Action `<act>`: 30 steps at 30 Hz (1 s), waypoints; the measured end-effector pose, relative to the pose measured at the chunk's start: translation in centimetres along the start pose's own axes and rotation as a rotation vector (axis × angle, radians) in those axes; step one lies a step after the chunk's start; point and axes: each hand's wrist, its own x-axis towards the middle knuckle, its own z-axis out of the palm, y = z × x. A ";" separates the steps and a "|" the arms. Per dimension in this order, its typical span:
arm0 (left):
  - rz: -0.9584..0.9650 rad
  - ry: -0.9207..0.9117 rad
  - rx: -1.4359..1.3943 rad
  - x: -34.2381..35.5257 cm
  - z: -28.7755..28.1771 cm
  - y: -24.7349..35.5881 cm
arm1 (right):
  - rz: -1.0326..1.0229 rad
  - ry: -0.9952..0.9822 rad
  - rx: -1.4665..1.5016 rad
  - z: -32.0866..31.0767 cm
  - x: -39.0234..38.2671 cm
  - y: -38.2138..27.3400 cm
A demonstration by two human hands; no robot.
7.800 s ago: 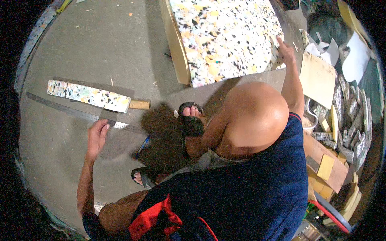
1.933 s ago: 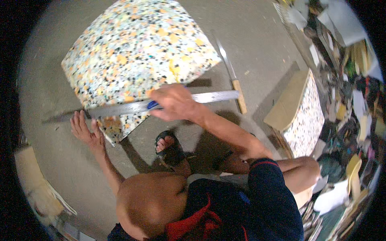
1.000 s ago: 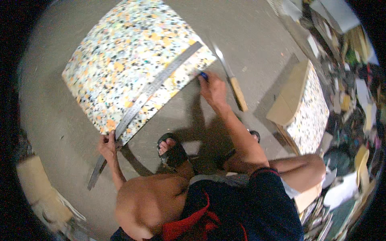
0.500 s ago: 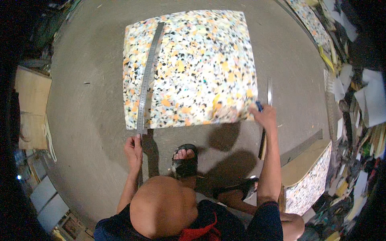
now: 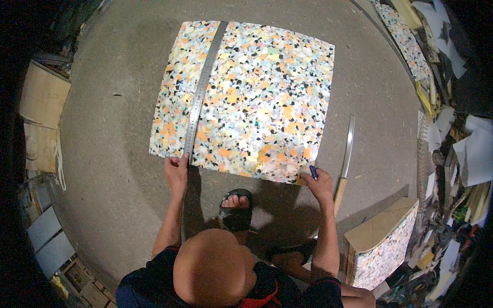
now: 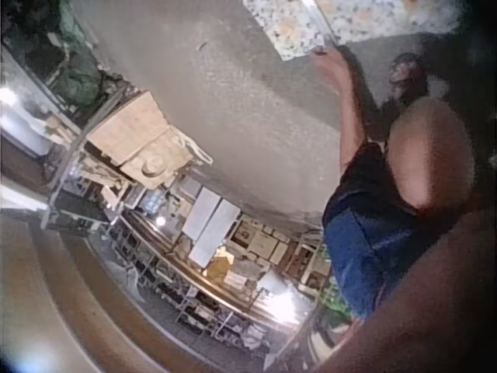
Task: The person measures and marks a speckled laminate sheet using a metal ruler and a blue pen, then cuts along the marked lines with a utility knife. The person repeats the measure-mark-cut cycle on multiple sections of the sheet.
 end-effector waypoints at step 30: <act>-0.112 -0.154 0.131 -2.6 -5.9 -9.6 | 0.057 0.007 -0.084 3.2 -3.0 2.2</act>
